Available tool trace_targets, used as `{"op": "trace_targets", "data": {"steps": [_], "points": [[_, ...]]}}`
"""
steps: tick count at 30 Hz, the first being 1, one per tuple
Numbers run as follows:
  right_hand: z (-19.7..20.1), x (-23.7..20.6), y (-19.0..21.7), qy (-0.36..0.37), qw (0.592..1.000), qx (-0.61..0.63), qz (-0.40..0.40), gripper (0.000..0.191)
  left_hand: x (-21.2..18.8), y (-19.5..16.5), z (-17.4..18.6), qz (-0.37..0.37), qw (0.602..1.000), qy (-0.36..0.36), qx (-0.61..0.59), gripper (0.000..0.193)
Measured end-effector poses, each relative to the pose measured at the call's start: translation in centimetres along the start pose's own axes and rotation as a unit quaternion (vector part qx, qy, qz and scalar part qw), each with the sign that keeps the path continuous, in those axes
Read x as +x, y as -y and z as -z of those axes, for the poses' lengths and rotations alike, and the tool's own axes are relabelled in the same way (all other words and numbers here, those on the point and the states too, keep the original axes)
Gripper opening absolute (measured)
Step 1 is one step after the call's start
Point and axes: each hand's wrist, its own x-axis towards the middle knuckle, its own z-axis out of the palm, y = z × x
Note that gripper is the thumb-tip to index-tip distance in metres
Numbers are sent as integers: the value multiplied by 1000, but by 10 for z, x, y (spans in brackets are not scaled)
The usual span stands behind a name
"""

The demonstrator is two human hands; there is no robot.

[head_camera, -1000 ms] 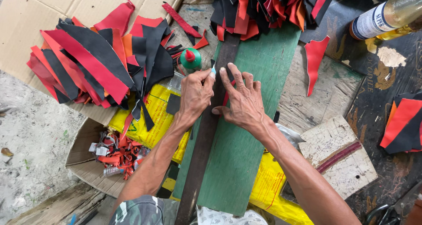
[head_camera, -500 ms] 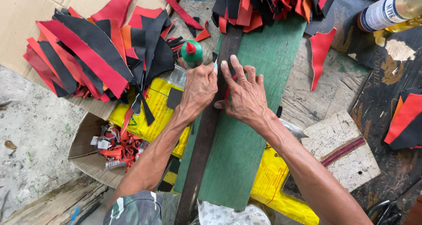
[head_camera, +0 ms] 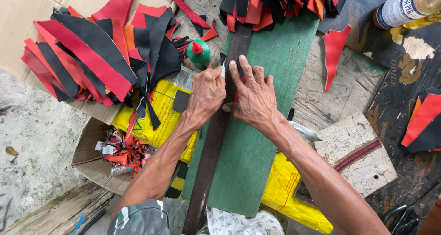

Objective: The person trims the edges of cut red and black foam pieces with a small blade, working one piece at a time on a green cutting board. Trimmed pieces are stacked in piles on the table and offcut scraps are dropped into a cardboard box beside the work area.

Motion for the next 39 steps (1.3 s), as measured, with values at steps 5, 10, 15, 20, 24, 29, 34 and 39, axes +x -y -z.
{"op": "trace_targets", "data": {"steps": [5,10,15,20,24,29,34,39], "points": [[-1,0,0,-7,1000,-4,3,122,-9,1,0,-3,1000,-4,5,17],[-1,1,1,-2,1000,-11,5,120,-19,2,2,-11,1000,-6,14,16],[1,0,1,-3,1000,-28,9,120,-29,-1,6,-13,1000,1,7,15],[2,1,1,-6,1000,-14,7,121,-40,-3,9,13,1000,8,4,14],[0,1,6,2,1000,-21,-1,122,-43,-4,12,4,1000,0,-2,13],[-2,1,11,12,999,-29,-7,123,-61,-7,17,11,1000,7,1,14],[1,3,14,27,999,-24,-22,124,-71,-9,22,6,1000,6,-1,13],[3,2,17,25,999,-21,-20,126,-118,-26,40,55,998,24,10,20]]}}
